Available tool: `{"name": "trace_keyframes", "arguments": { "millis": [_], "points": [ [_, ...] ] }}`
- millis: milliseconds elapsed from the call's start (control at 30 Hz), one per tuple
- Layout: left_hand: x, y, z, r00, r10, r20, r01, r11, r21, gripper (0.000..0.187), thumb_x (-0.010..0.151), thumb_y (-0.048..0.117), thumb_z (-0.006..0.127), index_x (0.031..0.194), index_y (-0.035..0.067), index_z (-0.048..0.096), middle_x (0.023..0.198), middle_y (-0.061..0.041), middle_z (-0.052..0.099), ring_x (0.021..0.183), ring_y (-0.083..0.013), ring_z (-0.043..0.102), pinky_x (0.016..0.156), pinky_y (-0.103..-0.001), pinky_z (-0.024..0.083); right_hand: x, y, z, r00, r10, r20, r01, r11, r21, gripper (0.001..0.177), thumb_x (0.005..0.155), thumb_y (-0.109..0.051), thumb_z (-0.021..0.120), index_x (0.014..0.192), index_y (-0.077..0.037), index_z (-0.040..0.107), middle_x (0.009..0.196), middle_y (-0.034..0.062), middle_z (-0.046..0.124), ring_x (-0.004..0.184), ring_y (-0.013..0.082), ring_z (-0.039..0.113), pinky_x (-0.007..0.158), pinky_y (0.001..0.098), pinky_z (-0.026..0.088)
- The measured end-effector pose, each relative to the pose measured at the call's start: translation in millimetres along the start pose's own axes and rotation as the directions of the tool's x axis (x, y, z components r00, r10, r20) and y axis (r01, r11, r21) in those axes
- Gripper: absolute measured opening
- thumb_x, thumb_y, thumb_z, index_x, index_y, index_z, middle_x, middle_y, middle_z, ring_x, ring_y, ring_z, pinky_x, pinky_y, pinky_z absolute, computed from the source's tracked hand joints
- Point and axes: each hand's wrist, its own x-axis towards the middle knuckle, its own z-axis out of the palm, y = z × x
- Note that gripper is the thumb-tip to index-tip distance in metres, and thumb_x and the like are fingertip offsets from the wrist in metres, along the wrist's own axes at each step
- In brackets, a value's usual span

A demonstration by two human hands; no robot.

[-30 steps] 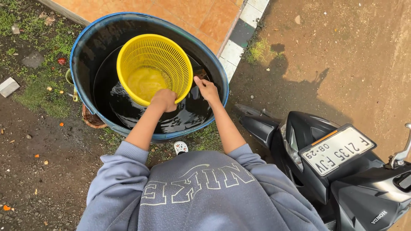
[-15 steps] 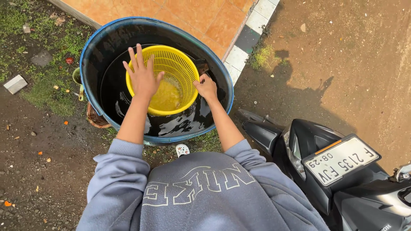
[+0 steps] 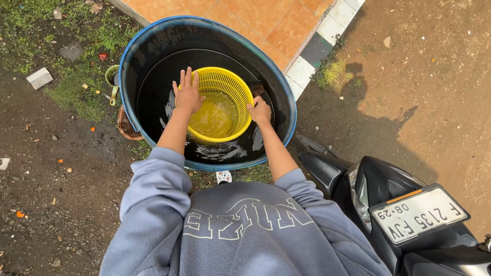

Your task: Washing a yellow plastic basket in a barrel of water using a brush.

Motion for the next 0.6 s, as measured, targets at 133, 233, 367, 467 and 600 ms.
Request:
{"name": "trace_keyframes", "arguments": {
  "millis": [133,233,367,467,600],
  "points": [
    [1.8,-2.9,9.3,0.986,-0.069,0.152,0.073,0.997,-0.024,0.106,0.09,0.037,0.077,0.167,0.018,0.006,0.173,-0.006,-0.005,0.16,-0.0294,-0.002,0.125,-0.061,0.011,13.9,12.3,19.7,1.0,0.009,0.011,-0.008,0.998,-0.068,0.031,0.088,-0.034,0.074,0.089,-0.012,0.052,0.076,0.0097,0.07,0.075,0.0315,0.069,0.071,0.0488,0.052],
    [2.4,-8.8,24.3,0.942,-0.146,0.301,0.158,0.987,-0.016,0.108,0.091,0.04,0.075,0.166,0.02,0.0,0.173,-0.005,-0.011,0.16,-0.0294,-0.005,0.124,-0.059,0.014,13.3,20.3,30.8,1.0,0.009,0.018,-0.007,0.996,-0.093,0.031,0.089,-0.033,0.074,0.091,-0.012,0.051,0.078,0.0108,0.069,0.075,0.0321,0.068,0.071,0.0509,0.051],
    [6.4,-12.5,44.8,0.911,-0.204,0.357,0.239,0.969,-0.055,0.103,0.094,0.04,0.073,0.164,0.026,-0.001,0.173,-0.004,-0.011,0.158,-0.0334,0.0,0.121,-0.056,0.026,12.6,23.3,37.2,1.0,0.006,0.03,-0.003,0.995,-0.099,0.029,0.092,-0.033,0.072,0.092,-0.012,0.051,0.079,0.0107,0.07,0.075,0.0307,0.068,0.07,0.0514,0.052],
    [4.2,-13.0,56.6,0.794,-0.364,0.487,0.465,0.88,-0.099,0.101,0.095,0.038,0.071,0.165,0.047,-0.001,0.173,-0.008,-0.003,0.158,-0.0391,0.015,0.117,-0.05,0.041,17.8,33.1,44.8,0.99,0.085,0.114,-0.069,0.988,-0.14,0.028,0.097,-0.035,0.068,0.093,-0.013,0.05,0.08,0.011,0.07,0.075,0.0295,0.07,0.07,0.0506,0.053],
    [4.4,-24.1,67.7,0.746,-0.398,0.534,0.521,0.848,-0.095,0.093,0.098,0.037,0.067,0.166,0.048,0.003,0.17,-0.018,0.009,0.149,-0.0442,0.033,0.111,-0.047,0.049,24.6,45.8,52.5,0.988,0.07,0.137,-0.046,0.985,-0.169,0.029,0.095,-0.037,0.07,0.093,-0.013,0.054,0.081,0.0095,0.072,0.078,0.0281,0.071,0.074,0.0484,0.053]
  ]
}}
